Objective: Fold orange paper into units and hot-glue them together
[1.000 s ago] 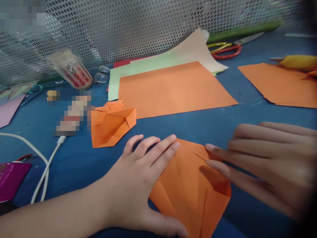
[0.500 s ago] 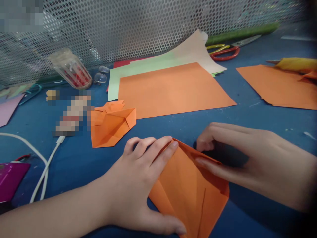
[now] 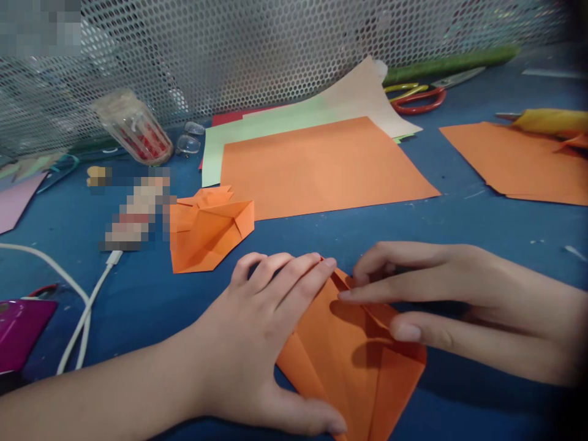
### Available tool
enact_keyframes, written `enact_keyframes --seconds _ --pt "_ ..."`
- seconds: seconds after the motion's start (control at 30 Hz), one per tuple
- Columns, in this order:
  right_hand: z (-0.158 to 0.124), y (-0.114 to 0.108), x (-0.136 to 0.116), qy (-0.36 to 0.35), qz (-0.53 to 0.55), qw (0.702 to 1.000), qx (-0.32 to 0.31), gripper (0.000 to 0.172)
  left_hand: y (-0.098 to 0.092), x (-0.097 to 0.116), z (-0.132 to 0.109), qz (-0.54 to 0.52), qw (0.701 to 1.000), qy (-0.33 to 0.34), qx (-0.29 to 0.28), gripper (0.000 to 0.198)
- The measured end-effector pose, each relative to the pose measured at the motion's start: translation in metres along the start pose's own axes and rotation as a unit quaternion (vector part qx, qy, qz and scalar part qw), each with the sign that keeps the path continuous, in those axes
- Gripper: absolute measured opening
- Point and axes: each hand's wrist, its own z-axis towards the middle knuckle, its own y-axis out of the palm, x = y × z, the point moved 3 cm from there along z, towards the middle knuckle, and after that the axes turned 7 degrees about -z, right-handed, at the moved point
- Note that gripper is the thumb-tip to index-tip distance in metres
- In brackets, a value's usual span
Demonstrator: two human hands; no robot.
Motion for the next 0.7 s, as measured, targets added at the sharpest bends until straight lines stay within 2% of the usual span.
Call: enact_keyframes --seconds 0.1,0.23,0.37,0.5,0.53,0.7 --pt "-0.001 0.0 0.002 -0.005 -0.008 0.999 -0.035 0.036 0.0 0.001 0.0 0.003 1.0 0.004 -0.002 0.102" --pt "-0.002 -0.005 0.006 -0.057 -0.031 0.998 -0.026 0.036 0.0 0.0 -0.001 0.004 1.0 0.009 -0.001 0.1" --pt "-0.004 -0.007 0.008 -0.078 -0.026 0.996 -0.036 0.048 0.002 0.001 -0.001 0.009 1.0 -0.001 -0.02 0.102" --pt "-0.002 -0.004 0.005 -0.061 -0.047 0.996 -0.041 0.021 0.003 0.005 -0.002 0.039 0.999 -0.005 -0.028 0.107" --pt "-0.001 -0.003 0.004 -0.055 -0.051 0.996 -0.044 0.019 0.003 0.006 -0.002 0.044 0.999 -0.005 -0.029 0.107" --pt "0.001 0.004 -0.003 -0.051 -0.076 0.994 -0.053 0.033 0.003 0.006 -0.002 0.023 0.999 -0.006 -0.022 0.099"
